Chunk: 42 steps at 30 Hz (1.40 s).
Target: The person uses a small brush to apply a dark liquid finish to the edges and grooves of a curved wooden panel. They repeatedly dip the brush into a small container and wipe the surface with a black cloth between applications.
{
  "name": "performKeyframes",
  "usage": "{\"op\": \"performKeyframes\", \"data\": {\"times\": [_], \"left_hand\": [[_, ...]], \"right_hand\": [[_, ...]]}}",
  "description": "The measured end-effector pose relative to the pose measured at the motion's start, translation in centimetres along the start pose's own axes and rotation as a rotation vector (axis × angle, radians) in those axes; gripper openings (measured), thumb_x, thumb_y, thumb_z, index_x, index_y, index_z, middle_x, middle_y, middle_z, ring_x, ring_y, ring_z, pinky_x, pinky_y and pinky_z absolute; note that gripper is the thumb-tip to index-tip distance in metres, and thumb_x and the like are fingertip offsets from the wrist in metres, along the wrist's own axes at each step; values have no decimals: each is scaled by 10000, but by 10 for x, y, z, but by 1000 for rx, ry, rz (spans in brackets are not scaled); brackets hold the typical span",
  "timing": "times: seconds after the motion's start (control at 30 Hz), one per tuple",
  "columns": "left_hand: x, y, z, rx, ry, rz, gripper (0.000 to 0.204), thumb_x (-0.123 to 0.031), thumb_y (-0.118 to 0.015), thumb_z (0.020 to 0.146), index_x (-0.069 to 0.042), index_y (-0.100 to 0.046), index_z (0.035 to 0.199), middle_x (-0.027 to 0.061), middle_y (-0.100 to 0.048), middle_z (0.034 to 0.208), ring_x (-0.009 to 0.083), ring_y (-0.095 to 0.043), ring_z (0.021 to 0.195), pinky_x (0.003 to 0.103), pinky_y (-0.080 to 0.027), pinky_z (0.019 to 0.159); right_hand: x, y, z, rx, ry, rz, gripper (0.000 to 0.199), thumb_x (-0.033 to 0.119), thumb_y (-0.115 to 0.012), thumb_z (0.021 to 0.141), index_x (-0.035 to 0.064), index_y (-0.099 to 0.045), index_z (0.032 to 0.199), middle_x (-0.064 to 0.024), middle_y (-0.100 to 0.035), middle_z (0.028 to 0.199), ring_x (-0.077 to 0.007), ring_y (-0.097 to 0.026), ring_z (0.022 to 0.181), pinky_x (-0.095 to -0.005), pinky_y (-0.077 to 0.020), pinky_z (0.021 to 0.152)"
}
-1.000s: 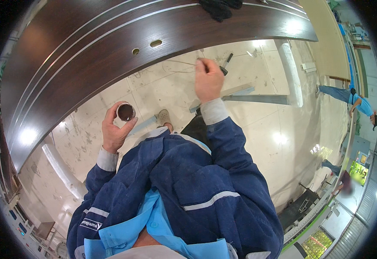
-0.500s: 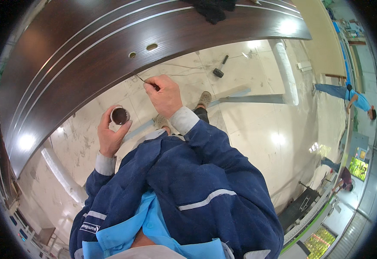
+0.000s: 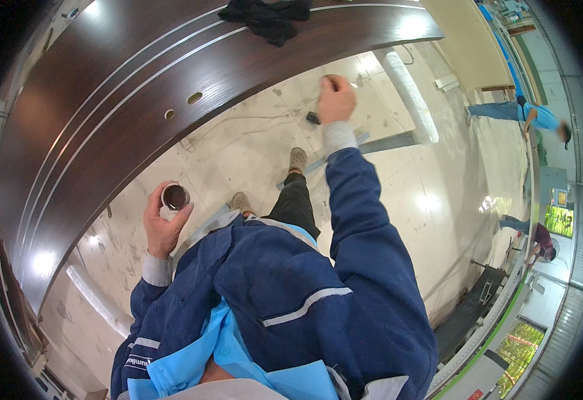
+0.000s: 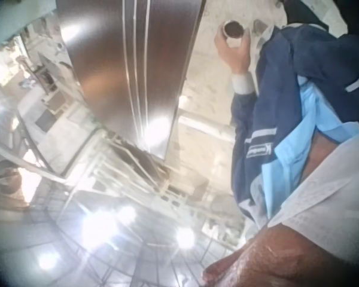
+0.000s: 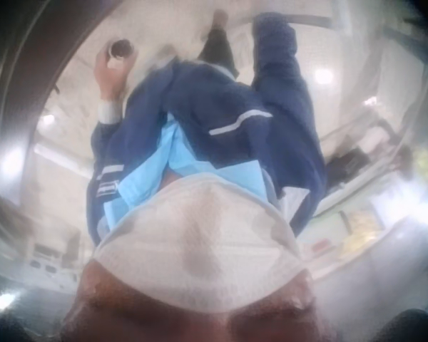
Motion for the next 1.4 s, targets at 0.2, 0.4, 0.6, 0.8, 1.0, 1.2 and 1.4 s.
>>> {"op": "performKeyframes", "data": {"times": [0.2,0.4,0.6,0.8,1.0,1.2,1.4], "left_hand": [[-5,-7,4,-2,-22,16,583,-187,-901,792,-59,-677,1315,91,-685,1232,219,-661,1150,357,-503,1040],[-8,-13,5,-4,-22,11,591,-180,-902,789,-56,-676,1321,94,-691,1228,226,-669,1145,355,-508,1035],[-14,-33,11,16,-13,-2,602,-159,-906,781,-55,-675,1327,92,-694,1229,219,-670,1145,355,-511,1035],[-17,-41,12,8,-16,-17,609,-149,-909,777,-60,-674,1331,88,-691,1236,218,-668,1152,358,-512,1035],[-17,-40,11,4,-4,29,615,-149,-913,776,-59,-671,1334,93,-691,1243,222,-671,1154,356,-513,1036],[-22,-43,13,-7,-46,7,610,-141,-909,785,-56,-669,1339,96,-691,1246,225,-675,1148,354,-523,1022],[-19,-30,6,-50,-56,29,621,-179,-907,786,-64,-665,1346,106,-692,1233,241,-676,1123,362,-530,1002]], "right_hand": [[42,-43,-107,402,183,91,172,174,-760,929,48,-779,1044,-114,-756,960,-244,-719,848,-367,-565,780],[18,-32,-67,255,54,31,193,205,-750,945,55,-782,1061,-118,-770,996,-244,-734,888,-367,-573,817],[-49,24,67,-65,-45,-27,212,206,-759,947,31,-788,1063,-106,-787,950,-203,-733,871,-350,-572,821],[-52,26,73,-27,10,-70,207,190,-768,936,33,-790,1069,-103,-784,945,-186,-729,868,-341,-573,822],[-56,20,64,28,105,-52,216,213,-769,932,41,-792,1061,-111,-786,951,-208,-737,870,-352,-574,825],[-56,35,98,-37,7,-113,222,216,-768,931,23,-785,1040,-92,-783,937,-193,-722,848,-355,-568,805],[-1,-8,-28,231,32,-8,210,201,-778,927,33,-775,1053,-75,-769,903,-177,-701,806,-336,-563,766]]}}
Point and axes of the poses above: each hand's wrist, its own z-axis towards the middle knuckle, its own y-axis out of the back of the hand, x = y × z, the point moved 2 cm from there along z, towards the middle knuckle
